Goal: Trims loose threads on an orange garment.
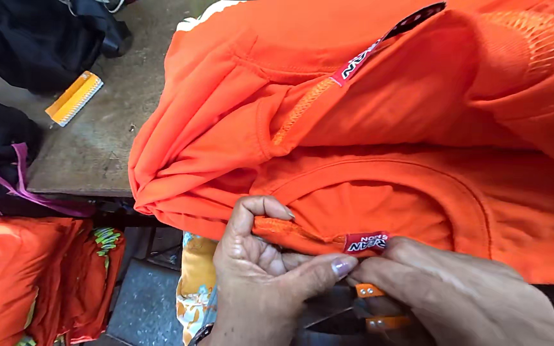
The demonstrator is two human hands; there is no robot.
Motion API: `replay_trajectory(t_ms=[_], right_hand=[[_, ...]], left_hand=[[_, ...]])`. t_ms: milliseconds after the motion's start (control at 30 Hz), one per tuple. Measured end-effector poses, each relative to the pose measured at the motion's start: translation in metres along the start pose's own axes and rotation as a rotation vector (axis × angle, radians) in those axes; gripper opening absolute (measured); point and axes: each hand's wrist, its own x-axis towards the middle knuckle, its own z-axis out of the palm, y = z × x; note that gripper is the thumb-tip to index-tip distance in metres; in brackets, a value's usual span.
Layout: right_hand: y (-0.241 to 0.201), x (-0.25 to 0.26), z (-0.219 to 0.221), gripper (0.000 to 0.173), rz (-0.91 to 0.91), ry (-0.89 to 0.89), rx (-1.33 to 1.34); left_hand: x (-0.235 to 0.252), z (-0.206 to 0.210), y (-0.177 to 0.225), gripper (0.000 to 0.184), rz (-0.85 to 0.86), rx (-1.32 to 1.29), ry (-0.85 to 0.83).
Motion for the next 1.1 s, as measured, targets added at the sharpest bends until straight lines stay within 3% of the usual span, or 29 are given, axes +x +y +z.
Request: replay_trajectory(t_ms=[100, 133, 267, 900, 1000, 1100], right_hand=[[0.003, -0.008, -0.015, 0.05, 0.146, -0.041, -0.055], [0.006, -0.012, -0.019, 0.052, 0.161, -0.028, -0.107], [0.014, -0.02, -0.019, 0.041, 0.094, 0.049, -0.299], [0.007, -0.004, 0.005, 0.029, 0.035, 0.16, -0.294], [0.007, 0.002, -0.002, 0.036, 0.108, 0.127, -0.176], [0.012, 0.001, -0.01, 0.044, 0.165, 0.14, -0.035]], left_hand=[[-0.002, -0.005, 0.005, 0.056, -0.04, -0.024, -0.044], [-0.002, -0.006, 0.007, 0.056, -0.061, -0.041, -0.05], [-0.004, -0.006, 0.011, 0.056, -0.126, -0.068, -0.04], [-0.008, -0.003, 0.015, 0.062, -0.157, -0.06, -0.038], [-0.012, -0.002, 0.014, 0.061, -0.08, 0.008, -0.042], [-0.014, -0.001, 0.009, 0.048, 0.044, 0.079, -0.057]])
